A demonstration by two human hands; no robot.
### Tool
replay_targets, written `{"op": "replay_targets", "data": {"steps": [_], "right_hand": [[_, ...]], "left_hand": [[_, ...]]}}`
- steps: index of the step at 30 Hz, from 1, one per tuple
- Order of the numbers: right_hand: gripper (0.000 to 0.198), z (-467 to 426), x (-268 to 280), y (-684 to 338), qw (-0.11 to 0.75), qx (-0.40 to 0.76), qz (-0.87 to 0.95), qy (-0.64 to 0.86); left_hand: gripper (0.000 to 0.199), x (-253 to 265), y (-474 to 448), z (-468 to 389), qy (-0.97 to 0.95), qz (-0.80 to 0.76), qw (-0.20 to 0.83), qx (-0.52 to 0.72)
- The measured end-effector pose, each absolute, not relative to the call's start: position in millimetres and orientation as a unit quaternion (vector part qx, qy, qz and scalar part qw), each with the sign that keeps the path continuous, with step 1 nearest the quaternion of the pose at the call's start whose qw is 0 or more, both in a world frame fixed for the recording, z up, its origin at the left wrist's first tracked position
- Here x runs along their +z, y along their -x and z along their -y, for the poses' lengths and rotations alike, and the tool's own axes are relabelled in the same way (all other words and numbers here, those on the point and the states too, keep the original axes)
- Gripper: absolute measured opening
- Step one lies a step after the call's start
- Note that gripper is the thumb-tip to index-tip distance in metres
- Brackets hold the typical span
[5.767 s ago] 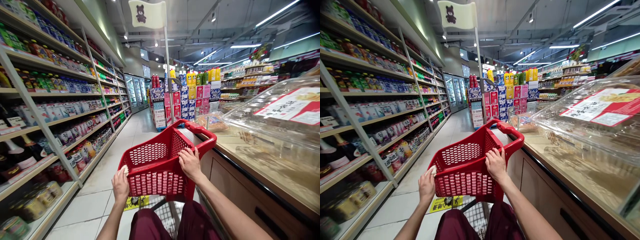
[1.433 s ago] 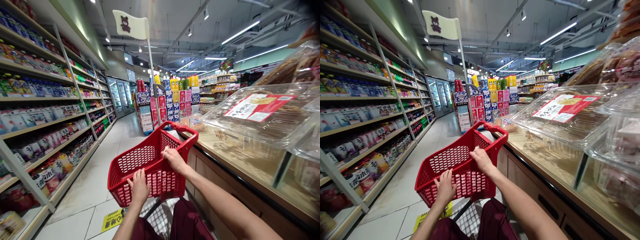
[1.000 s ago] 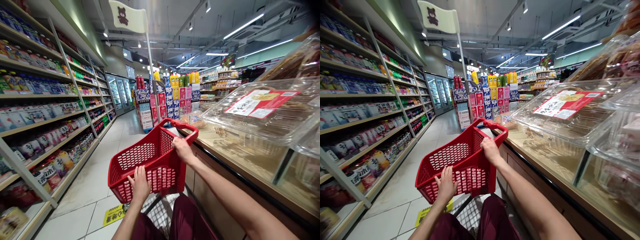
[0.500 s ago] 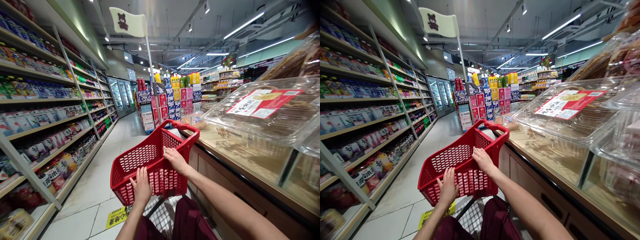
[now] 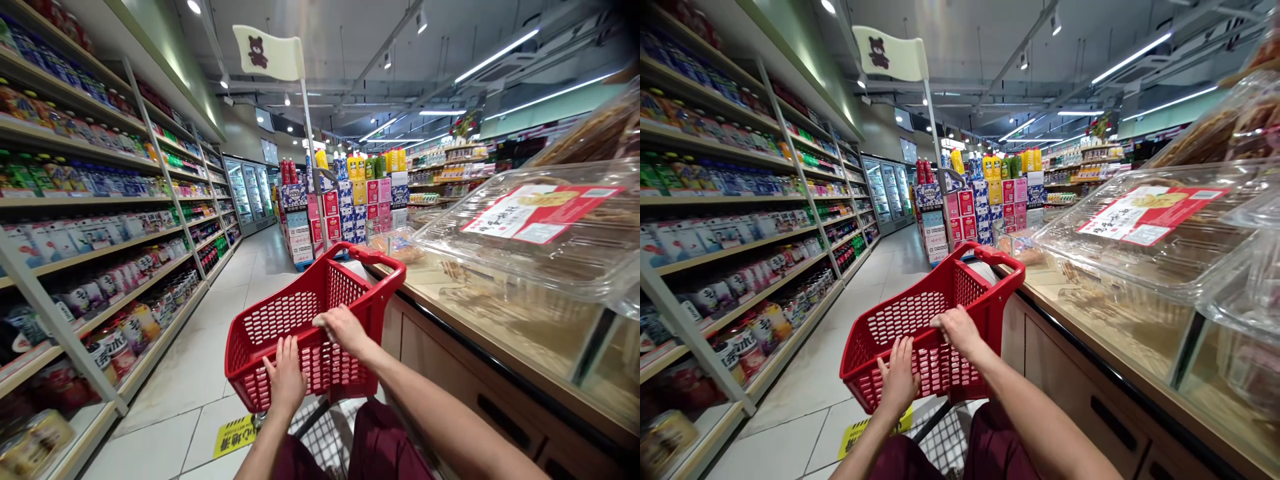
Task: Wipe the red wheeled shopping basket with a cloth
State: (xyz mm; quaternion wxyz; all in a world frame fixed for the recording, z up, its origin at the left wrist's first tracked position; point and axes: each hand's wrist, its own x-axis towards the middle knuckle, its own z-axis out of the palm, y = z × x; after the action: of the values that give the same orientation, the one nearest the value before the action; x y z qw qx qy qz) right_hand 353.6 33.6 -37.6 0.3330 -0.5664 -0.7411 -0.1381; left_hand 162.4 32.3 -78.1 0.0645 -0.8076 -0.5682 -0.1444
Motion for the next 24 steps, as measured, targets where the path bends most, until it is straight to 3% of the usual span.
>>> {"op": "replay_targets", "data": {"steps": [5,13,16,19,24], "right_hand": [[0.015,-32,-2,-405,0.309,-0.158,0.646,0.680],[0.025,-30,-34,-353,0.231,-0.145,0.783,0.560],[0.027,-23,-27,-407,0.249,-0.160,0.769,0.566],[0.031,-21,-32,-438,0.323,-0.229,0.706,0.588],[0.025,-15,-93,-396,0.332,-0.226,0.734,0.547]], "left_hand": [[0.070,-78,-163,-30,0.806,0.569,0.053,-0.155],[0.070,-78,-163,-31,0.808,0.570,0.056,-0.139],[0.072,-77,-162,-32,0.807,0.573,0.054,-0.130],[0.071,-76,-164,-31,0.808,0.572,0.045,-0.134],[0.069,-76,-168,-31,0.808,0.570,0.042,-0.141]]}}
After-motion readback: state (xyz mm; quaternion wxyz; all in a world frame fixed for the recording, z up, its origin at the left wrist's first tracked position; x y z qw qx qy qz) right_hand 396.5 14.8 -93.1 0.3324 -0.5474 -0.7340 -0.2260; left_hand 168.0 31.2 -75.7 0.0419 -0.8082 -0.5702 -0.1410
